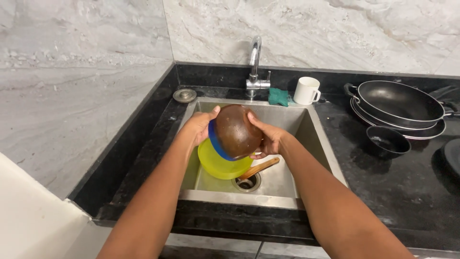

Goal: Washing a cooking pot and several bowls in a kitchen sink using a sponge and running water.

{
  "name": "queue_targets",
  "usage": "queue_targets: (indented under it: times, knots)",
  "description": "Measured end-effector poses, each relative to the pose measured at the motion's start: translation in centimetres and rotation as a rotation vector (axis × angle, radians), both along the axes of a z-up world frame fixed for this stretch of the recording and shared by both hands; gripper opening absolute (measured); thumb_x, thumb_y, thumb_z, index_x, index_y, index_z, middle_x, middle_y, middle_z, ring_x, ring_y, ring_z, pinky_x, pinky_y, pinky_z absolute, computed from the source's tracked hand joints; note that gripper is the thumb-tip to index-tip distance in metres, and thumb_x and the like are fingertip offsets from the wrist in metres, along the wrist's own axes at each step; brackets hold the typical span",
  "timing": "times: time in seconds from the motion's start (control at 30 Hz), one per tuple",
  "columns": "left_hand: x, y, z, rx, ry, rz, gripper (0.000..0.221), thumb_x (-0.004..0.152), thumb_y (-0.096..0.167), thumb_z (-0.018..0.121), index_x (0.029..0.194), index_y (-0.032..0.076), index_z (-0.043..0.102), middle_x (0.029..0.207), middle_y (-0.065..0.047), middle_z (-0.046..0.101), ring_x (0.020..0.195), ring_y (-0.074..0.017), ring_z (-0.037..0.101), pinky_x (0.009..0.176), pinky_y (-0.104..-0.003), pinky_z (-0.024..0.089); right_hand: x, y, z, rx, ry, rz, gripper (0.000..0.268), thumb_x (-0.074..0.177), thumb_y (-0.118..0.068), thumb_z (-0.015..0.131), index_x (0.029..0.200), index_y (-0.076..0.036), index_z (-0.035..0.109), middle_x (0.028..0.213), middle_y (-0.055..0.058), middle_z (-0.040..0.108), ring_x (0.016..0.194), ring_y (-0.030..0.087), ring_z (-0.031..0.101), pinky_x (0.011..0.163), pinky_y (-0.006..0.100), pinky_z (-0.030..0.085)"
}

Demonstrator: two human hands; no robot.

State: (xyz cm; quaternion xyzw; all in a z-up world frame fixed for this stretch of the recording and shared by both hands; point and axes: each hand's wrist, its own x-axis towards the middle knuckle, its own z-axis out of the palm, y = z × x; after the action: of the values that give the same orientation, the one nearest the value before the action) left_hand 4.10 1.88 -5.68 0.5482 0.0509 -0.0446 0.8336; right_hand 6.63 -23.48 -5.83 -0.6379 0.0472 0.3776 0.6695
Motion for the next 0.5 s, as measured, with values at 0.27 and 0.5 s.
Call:
queue_targets:
  times: [0.27,0.5]
  knots:
    - [-1.2,-2.2,1.2,0.329,-0.04,0.1,0.043,0.091,0.04,0.077,0.088,-0.002,0.068,0.081,-0.013,0.071,0.061,-0.0206,0.067,0.057,-0.036,0.056,-3.0,2.1,3.1,-0.196,-0.518,-0.054,0.114,0.062,-0.069,0.075,0.155,-0.011,0.041,0.153,0.019,0.043,0.141,0.037,0.042,0.1,0.065,0.049]
    - [1.2,-3.7,-1.7,0.469,-0.161,0.208,0.047,0.098,0.038,0.067,0.086,-0.008,0.068,0.083,-0.019,0.071,0.073,-0.0262,0.067,0.069,-0.041,0.055,-2.6,4.3,1.4,-0.187,-0.929,0.17,0.117,0.055,-0.06,0.089,0.147,0.0,0.049,0.136,0.02,0.066,0.124,0.03,0.067,0.107,0.038,0.052]
